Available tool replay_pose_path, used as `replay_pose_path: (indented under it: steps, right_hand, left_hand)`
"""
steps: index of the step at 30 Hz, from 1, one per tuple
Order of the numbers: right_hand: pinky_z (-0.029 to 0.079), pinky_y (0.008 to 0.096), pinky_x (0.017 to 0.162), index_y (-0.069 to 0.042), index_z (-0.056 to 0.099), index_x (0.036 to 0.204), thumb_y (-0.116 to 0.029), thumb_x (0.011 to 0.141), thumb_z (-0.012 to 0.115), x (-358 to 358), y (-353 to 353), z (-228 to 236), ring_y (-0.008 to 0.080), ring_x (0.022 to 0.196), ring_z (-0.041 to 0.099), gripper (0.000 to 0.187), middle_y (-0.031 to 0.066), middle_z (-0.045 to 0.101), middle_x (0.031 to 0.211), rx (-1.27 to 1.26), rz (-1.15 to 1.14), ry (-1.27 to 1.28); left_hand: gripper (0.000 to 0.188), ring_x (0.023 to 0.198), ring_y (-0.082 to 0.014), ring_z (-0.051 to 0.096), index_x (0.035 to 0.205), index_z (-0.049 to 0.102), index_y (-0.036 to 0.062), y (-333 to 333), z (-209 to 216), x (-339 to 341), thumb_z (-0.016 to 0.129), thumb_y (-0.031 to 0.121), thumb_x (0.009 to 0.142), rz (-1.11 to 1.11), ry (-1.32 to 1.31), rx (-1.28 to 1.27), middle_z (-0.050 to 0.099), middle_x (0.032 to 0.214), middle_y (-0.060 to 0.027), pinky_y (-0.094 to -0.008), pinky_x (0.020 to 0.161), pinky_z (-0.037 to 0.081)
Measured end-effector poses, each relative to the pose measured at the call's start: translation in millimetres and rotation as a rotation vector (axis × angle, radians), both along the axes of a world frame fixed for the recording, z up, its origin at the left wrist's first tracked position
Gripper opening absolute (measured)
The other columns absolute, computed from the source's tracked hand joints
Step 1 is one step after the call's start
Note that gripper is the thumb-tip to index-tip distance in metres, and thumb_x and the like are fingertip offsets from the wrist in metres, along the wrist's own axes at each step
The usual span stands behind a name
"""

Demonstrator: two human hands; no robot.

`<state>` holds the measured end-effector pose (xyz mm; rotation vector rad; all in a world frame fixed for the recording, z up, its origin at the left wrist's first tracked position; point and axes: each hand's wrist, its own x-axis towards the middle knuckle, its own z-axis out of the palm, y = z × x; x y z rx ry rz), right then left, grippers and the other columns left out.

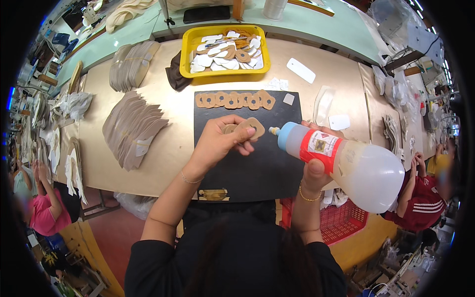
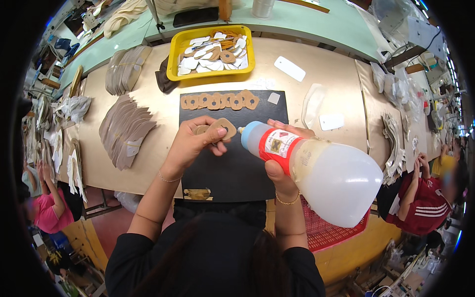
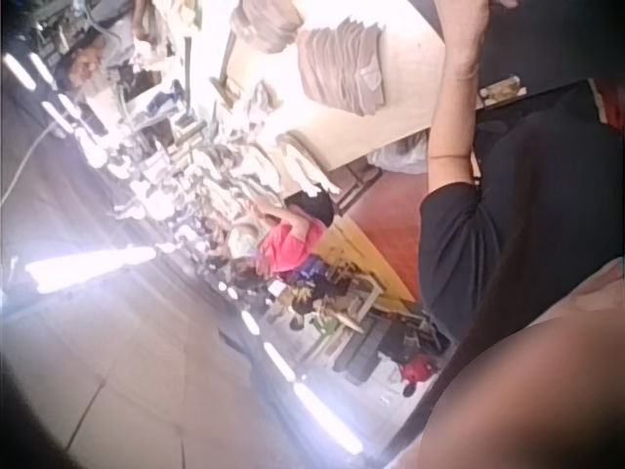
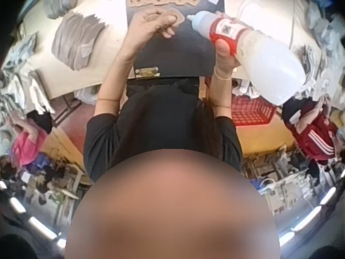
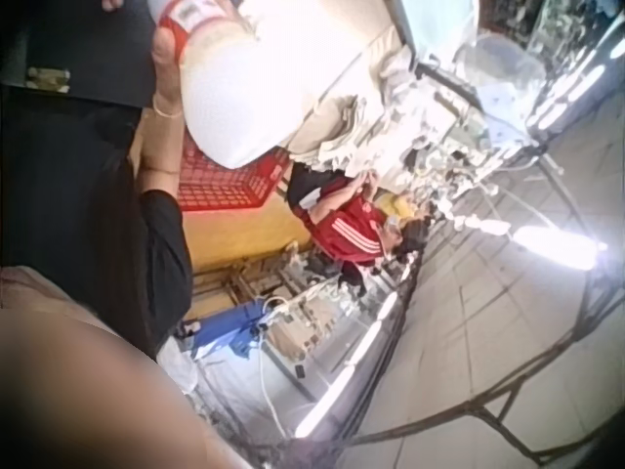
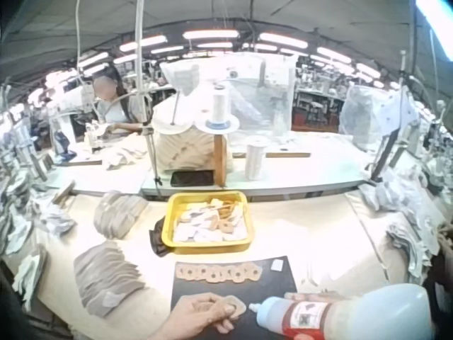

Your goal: The person applies glue from a squeeze bottle to small brown fabric pieces arranged on a black mat, then places a white fabric piece on top and presses it down. The person also uses a pen-like tool to trace or mark the white fabric piece.

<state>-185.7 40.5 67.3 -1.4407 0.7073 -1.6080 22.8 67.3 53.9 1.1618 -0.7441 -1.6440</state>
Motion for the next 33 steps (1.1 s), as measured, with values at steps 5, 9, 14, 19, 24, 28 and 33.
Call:
replay_pose_path:
  steps: [5, 9, 14, 19, 24, 28, 33]
  right_hand:
    - [0.051, 0.0438, 0.095, 0.001, 0.045, 0.122, -0.057, 0.07, 0.08, 6, 0, 3, 0.032, 0.107, 0.063, 0.085, 0.0161, 0.058, 0.112, -0.043, -0.018, 0.051]
    - [0.051, 0.0438, 0.094, 0.002, 0.045, 0.123, -0.058, 0.07, 0.079, 8, 2, 0, 0.0323, 0.107, 0.063, 0.086, 0.0153, 0.057, 0.112, -0.066, -0.021, 0.062]
    - [0.053, 0.0427, 0.092, 0.002, 0.046, 0.122, -0.059, 0.07, 0.077, 6, 2, -1, 0.0327, 0.105, 0.064, 0.086, 0.0147, 0.057, 0.11, -0.084, -0.046, 0.086]
    - [0.054, 0.0425, 0.09, 0.002, 0.046, 0.122, -0.06, 0.07, 0.077, 6, 4, 0, 0.0333, 0.104, 0.064, 0.087, 0.0154, 0.057, 0.111, -0.1, -0.066, 0.127]
    - [0.053, 0.0397, 0.089, 0.002, 0.049, 0.12, -0.058, 0.071, 0.078, 4, 5, 0, 0.0308, 0.103, 0.065, 0.083, 0.0194, 0.06, 0.112, -0.081, -0.046, 0.177]
    - [0.052, 0.0476, 0.093, 0.002, 0.048, 0.119, -0.051, 0.075, 0.078, 1, 4, -1, 0.0368, 0.103, 0.065, 0.076, 0.0214, 0.063, 0.11, -0.091, -0.001, 0.251]
    - [0.052, 0.0415, 0.091, 0.002, 0.05, 0.119, -0.051, 0.072, 0.081, 3, 5, -5, 0.0324, 0.105, 0.064, 0.077, 0.0213, 0.063, 0.112, -0.019, 0.006, 0.218]
  left_hand:
    - [0.019, 0.065, -0.0131, 0.066, 0.095, 0.062, -0.0018, 3, 7, -13, 0.07, 0.014, 0.088, 0.017, -0.047, -0.039, 0.065, 0.08, -0.0084, -0.024, 0.055, 0.055]
    - [0.02, 0.062, -0.0115, 0.064, 0.096, 0.062, -0.0032, 7, 12, -17, 0.072, 0.013, 0.087, 0.077, 0.029, -0.016, 0.065, 0.077, -0.0075, -0.0233, 0.054, 0.055]
    - [0.023, 0.06, -0.0102, 0.062, 0.098, 0.064, -0.0033, 6, 13, -15, 0.072, 0.015, 0.087, 0.009, -0.016, 0.019, 0.066, 0.076, -0.0076, -0.0214, 0.053, 0.052]
    - [0.024, 0.058, -0.0092, 0.061, 0.099, 0.066, -0.0031, 5, 12, -14, 0.073, 0.016, 0.086, -0.025, -0.089, 0.047, 0.066, 0.073, -0.0071, -0.0203, 0.05, 0.049]
    - [0.023, 0.058, -0.0094, 0.06, 0.098, 0.066, -0.0039, 6, 14, -16, 0.072, 0.015, 0.086, -0.066, -0.093, 0.041, 0.066, 0.073, -0.007, -0.0208, 0.049, 0.049]
    - [0.026, 0.06, -0.0091, 0.06, 0.101, 0.067, -0.005, 7, 16, -17, 0.071, 0.016, 0.086, -0.08, -0.109, 0.046, 0.065, 0.072, -0.0058, -0.0216, 0.05, 0.049]
    - [0.029, 0.06, -0.0087, 0.059, 0.104, 0.066, -0.0058, 8, 16, -17, 0.07, 0.018, 0.087, -0.12, -0.152, 0.032, 0.064, 0.071, -0.0054, -0.0219, 0.051, 0.049]
